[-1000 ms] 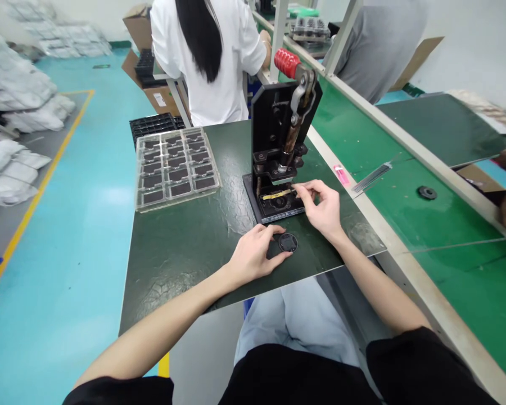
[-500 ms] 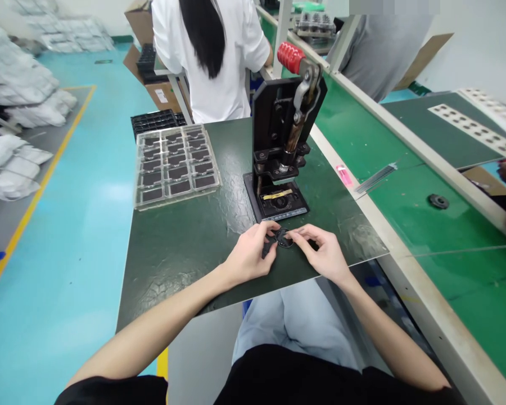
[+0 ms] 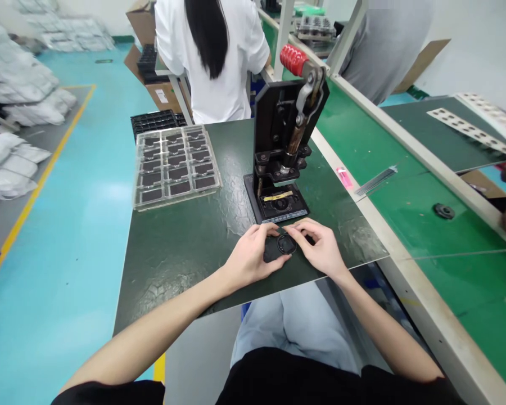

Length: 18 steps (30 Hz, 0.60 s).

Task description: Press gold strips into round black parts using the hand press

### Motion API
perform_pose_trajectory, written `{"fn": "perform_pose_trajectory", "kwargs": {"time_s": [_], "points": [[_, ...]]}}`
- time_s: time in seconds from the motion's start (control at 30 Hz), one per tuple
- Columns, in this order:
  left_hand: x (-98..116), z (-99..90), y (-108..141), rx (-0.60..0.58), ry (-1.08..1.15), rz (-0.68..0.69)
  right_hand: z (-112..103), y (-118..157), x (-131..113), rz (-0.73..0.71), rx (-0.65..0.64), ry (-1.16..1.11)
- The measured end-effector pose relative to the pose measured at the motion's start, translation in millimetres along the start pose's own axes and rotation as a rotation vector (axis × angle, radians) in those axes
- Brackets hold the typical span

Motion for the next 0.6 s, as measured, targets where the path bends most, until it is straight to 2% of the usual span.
{"fn": "perform_pose_trajectory", "kwargs": {"time_s": [0.3,0.6], "points": [[-5.0,5.7,1.6,-0.012,0.002,-0.082,4.8,0.9,0.7,-0.044,-0.084,0.111],[-2.4,4.1,0.9,-0.003,0.002,-0.068,5.6,1.6,-1.4,-0.087,-0.096,0.158]]}}
Point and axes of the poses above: each hand's wrist, its own y-axis away from the middle knuckle, its own z-axis out of the palm, x = y × z, the point moved 6 cm from there along -y, towards the middle knuckle, and after that the axes turned 3 degrees about -z, right-handed, at the moved point
